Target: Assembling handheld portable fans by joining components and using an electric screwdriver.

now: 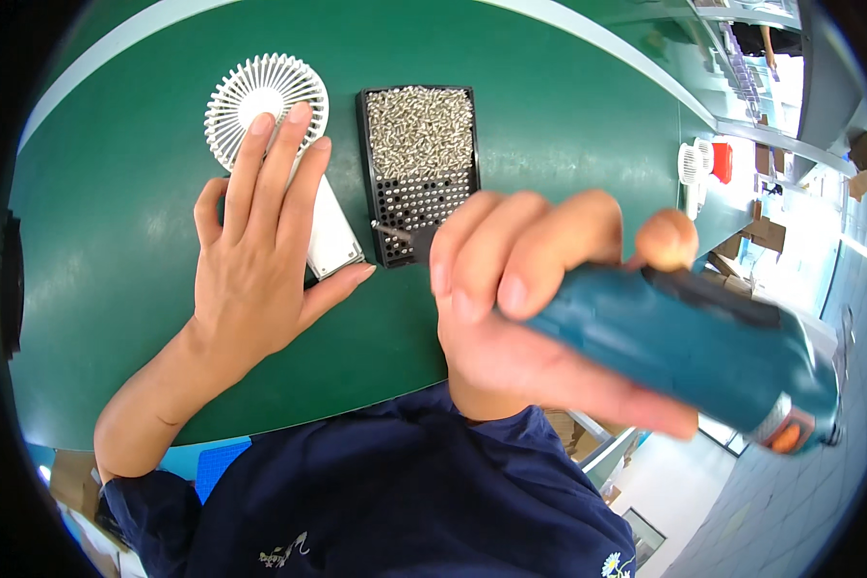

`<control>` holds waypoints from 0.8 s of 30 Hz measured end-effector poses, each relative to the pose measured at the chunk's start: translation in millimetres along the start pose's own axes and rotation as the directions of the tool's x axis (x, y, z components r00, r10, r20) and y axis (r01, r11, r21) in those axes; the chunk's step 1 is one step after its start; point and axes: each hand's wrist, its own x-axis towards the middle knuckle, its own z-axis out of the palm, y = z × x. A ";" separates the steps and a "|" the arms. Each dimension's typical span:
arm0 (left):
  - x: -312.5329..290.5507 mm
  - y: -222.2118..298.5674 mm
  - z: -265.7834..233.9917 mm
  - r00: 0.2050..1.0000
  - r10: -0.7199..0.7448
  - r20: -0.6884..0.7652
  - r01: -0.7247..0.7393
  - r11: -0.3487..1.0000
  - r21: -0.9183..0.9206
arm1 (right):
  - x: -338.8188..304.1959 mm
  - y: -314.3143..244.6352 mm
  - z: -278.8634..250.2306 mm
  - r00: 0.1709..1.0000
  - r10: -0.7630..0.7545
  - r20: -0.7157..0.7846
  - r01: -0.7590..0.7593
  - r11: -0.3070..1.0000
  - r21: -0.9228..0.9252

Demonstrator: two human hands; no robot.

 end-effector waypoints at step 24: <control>-0.4 2.2 5.1 0.998 -0.048 -0.049 0.047 0.999 -0.016 | -29.1 4.4 37.0 0.968 0.181 0.171 -0.166 0.981 -0.101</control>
